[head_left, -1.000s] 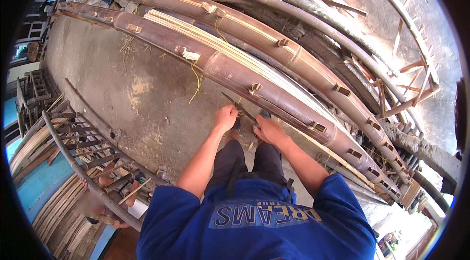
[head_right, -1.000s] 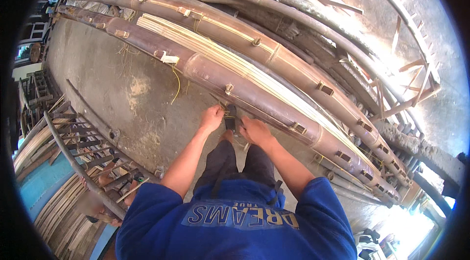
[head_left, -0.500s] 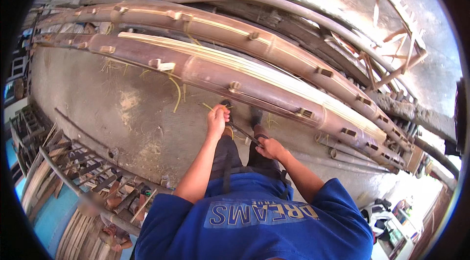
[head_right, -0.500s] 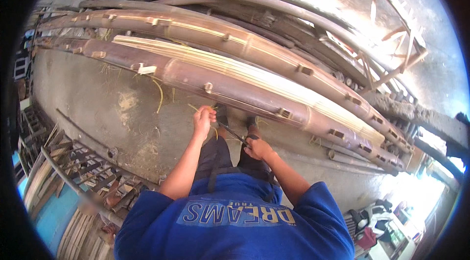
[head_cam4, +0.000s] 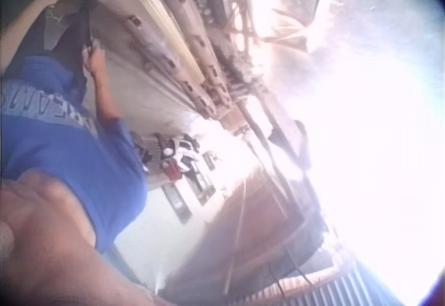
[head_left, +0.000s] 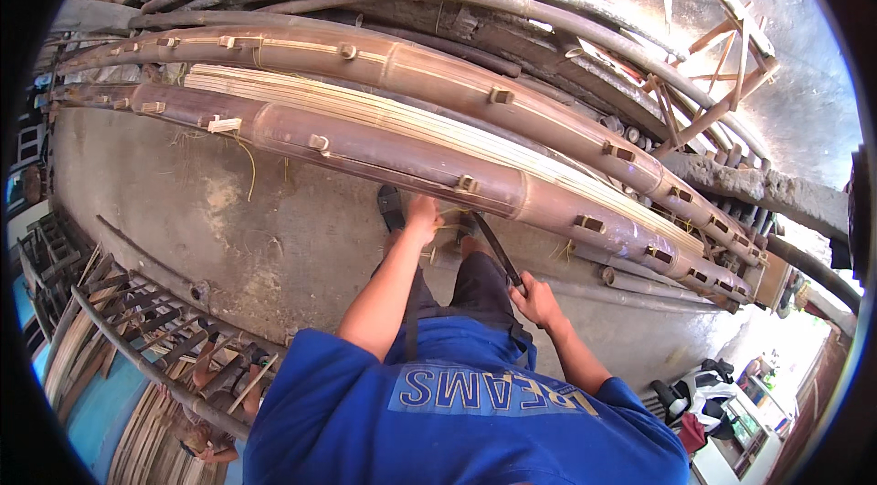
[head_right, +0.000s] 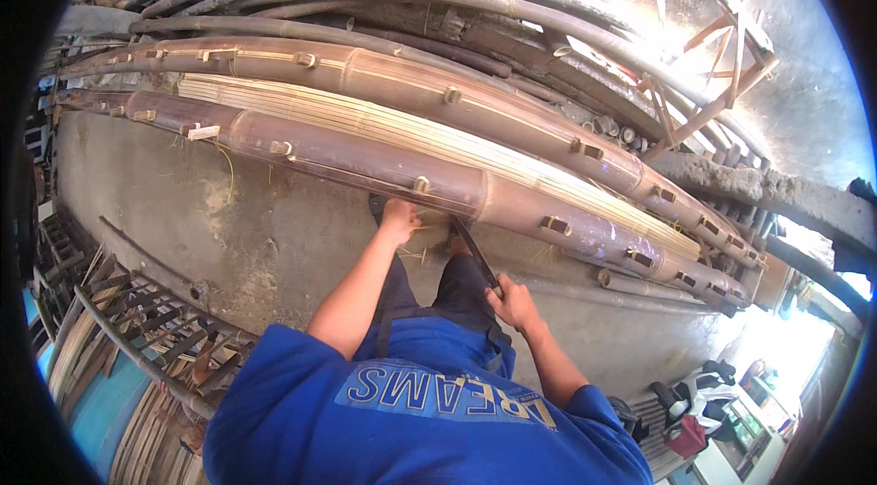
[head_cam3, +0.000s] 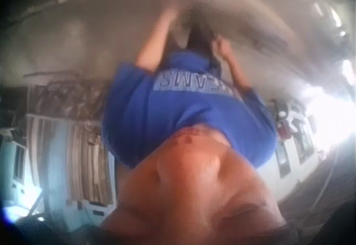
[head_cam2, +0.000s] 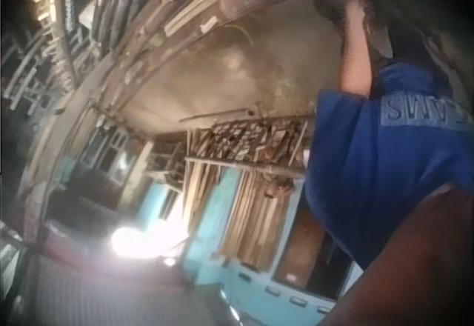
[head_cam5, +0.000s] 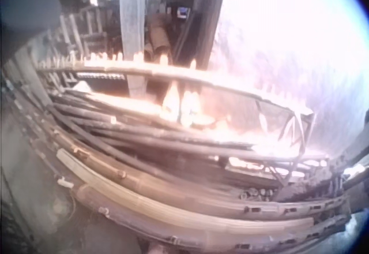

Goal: The person ties a bundle of bamboo poles together using a yellow string. They wrap the string around the poles multiple times and secure it with knots.

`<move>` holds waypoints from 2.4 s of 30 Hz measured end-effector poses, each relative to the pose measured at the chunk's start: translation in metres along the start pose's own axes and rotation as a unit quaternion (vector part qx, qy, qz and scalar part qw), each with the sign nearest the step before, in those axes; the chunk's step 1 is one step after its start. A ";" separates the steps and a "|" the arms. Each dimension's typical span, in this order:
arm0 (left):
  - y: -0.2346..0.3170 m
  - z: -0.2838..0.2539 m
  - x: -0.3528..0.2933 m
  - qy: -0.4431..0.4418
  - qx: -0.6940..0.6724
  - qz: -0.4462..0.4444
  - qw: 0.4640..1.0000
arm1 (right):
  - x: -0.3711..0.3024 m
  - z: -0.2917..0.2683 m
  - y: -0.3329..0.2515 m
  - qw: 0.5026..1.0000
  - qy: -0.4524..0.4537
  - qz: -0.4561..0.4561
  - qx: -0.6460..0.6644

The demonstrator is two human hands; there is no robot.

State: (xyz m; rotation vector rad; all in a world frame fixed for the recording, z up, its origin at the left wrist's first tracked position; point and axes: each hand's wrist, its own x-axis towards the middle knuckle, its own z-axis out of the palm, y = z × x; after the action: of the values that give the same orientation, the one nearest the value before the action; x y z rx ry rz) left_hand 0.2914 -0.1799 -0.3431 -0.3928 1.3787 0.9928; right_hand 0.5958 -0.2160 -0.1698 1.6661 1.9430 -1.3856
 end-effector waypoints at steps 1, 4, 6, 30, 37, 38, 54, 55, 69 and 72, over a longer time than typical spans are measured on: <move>0.006 -0.005 -0.014 -0.020 0.048 0.017 0.999 | 0.009 -0.007 -0.002 1.000 0.002 -0.021 0.007; 0.009 -0.032 -0.042 -0.064 0.199 0.070 0.975 | 0.047 -0.018 -0.014 0.995 -0.009 -0.103 0.007; 0.002 -0.037 -0.055 -0.016 0.305 0.133 0.943 | 0.072 -0.021 -0.026 0.988 -0.029 -0.151 -0.014; 0.030 0.011 -0.073 -0.057 0.447 0.429 0.783 | 0.140 0.084 -0.033 0.946 -0.211 -0.190 -0.156; -0.042 0.110 -0.056 -0.163 0.625 0.552 0.528 | 0.044 0.019 0.040 0.986 -0.113 -0.090 -0.082; -0.049 0.124 -0.046 -0.141 0.605 0.570 0.538 | 0.033 0.008 0.049 0.990 -0.098 -0.074 -0.073; -0.125 0.079 -0.090 0.000 0.478 0.283 0.831 | 0.006 -0.088 0.110 0.983 0.008 -0.181 -0.030; -0.129 0.080 -0.093 0.002 0.451 0.293 0.843 | 0.014 -0.090 0.108 0.979 -0.003 -0.200 -0.046; -0.146 0.113 -0.146 0.038 0.369 0.471 0.800 | 0.103 -0.004 0.112 0.926 -0.191 -0.220 -0.241; -0.146 0.132 -0.130 -0.072 0.286 0.328 0.898 | 0.070 -0.012 0.139 0.943 -0.188 -0.217 -0.168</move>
State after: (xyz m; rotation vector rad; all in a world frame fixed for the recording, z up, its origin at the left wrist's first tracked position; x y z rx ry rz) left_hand 0.5016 -0.2086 -0.2399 0.6189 1.6203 1.0553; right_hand 0.6972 -0.1747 -0.2808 0.7821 2.2226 -1.2856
